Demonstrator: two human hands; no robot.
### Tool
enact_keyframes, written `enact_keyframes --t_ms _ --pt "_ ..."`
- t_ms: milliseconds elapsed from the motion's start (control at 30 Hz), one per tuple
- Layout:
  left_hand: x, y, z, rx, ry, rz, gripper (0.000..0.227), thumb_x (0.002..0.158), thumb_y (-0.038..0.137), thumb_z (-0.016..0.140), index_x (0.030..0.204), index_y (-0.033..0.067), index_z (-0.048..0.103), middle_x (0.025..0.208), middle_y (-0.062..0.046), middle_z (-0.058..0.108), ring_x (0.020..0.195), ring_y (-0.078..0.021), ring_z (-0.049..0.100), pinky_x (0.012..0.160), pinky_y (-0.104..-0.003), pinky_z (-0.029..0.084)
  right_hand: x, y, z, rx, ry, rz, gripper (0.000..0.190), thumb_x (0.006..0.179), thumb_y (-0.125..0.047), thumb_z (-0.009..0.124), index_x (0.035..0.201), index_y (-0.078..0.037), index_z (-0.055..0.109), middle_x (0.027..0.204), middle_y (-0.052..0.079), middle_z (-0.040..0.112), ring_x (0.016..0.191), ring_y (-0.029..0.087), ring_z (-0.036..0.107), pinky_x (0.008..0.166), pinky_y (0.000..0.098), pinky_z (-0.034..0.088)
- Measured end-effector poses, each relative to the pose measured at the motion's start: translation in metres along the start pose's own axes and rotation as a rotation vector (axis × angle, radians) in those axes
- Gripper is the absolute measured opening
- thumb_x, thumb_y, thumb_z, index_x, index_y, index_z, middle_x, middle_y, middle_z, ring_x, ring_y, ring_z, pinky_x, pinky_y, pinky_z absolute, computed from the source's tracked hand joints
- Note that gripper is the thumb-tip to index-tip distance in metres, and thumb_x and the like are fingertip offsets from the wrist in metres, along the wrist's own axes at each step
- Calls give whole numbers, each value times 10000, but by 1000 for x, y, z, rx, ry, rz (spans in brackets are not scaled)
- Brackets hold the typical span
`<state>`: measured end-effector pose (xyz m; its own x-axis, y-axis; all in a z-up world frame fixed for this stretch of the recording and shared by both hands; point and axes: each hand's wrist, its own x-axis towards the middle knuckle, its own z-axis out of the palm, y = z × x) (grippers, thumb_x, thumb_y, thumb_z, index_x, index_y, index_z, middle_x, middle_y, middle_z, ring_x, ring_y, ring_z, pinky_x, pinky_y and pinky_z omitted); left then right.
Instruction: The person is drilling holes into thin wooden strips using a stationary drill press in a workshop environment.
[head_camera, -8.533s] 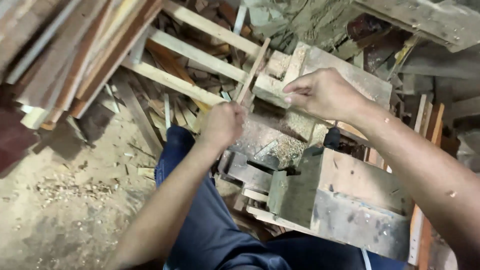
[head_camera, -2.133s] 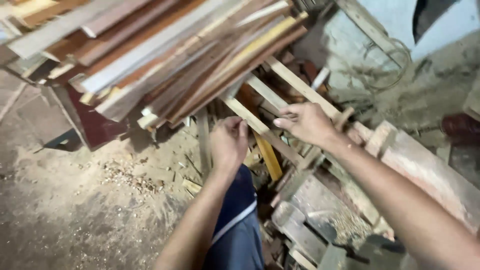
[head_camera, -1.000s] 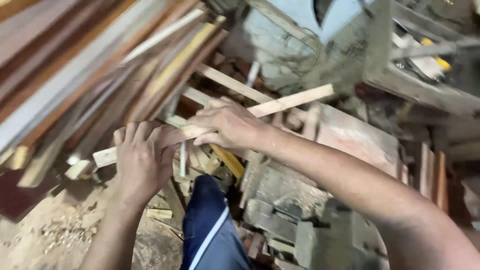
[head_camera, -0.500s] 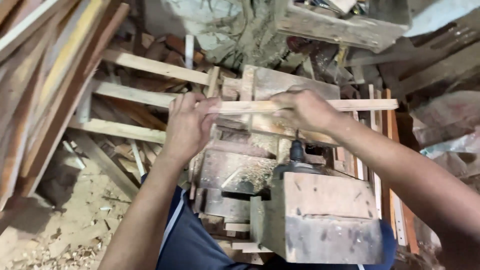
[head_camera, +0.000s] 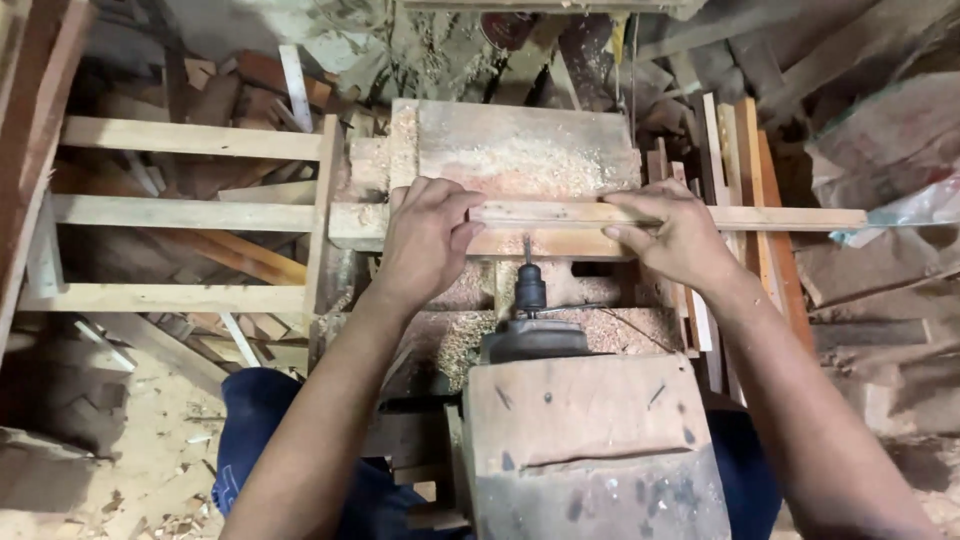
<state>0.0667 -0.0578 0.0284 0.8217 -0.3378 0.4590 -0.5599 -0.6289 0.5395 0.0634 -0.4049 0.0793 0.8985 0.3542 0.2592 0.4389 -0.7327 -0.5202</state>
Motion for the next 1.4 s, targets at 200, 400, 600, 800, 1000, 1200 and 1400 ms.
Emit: enact_keyframes --t_ms 200,400,600,800,1000,1200,1400 --pt "8 15 0 -104 -67 -21 269 975 232 678 1218 141 746 1030 -27 694 1054 -205 580 954 -376 364 0 -13 36 -22 192 -74 475 767 -337 944 1205 -240 786 1122 62 776 1033 293 660 922 384 503" --pt "13 33 -10 -102 -125 -7 300 964 141 684 1259 115 735 1035 -65 713 1046 -224 579 964 -374 376 10 -20 45 94 252 -96 375 733 -213 974 1072 -167 820 1033 86 788 949 297 644 880 368 497" --pt "15 29 7 -95 -93 24 297 915 163 763 1207 116 732 1047 -70 728 1040 -247 615 965 -372 399 5 -16 35 147 226 -32 365 712 -192 993 1031 -153 822 981 87 784 939 287 648 883 371 502" --pt "21 40 -4 -144 -131 -13 269 936 129 738 1203 97 730 1038 -77 734 1042 -228 601 977 -361 393 5 -11 32 154 172 -41 339 754 -176 975 1048 -120 817 997 128 776 939 290 616 890 382 463" --pt "23 40 -7 -173 -159 -26 257 929 117 745 1183 81 724 1036 -85 732 1058 -240 606 981 -367 405 4 -8 34 176 178 -35 336 741 -164 978 1028 -101 815 999 138 778 949 299 625 885 389 449" --pt "26 45 -12 -183 -190 -38 245 920 74 739 1164 67 725 1027 -93 735 1064 -240 608 990 -369 406 5 -9 34 159 180 -57 343 713 -172 995 987 -80 811 934 143 774 911 329 641 845 384 470" --pt "25 50 -17 -180 -233 -42 232 922 58 728 1154 41 723 1019 -103 733 1065 -249 613 997 -374 411 2 -15 33 200 150 -28 303 763 -151 973 1011 -90 811 921 145 768 903 310 613 873 394 447"
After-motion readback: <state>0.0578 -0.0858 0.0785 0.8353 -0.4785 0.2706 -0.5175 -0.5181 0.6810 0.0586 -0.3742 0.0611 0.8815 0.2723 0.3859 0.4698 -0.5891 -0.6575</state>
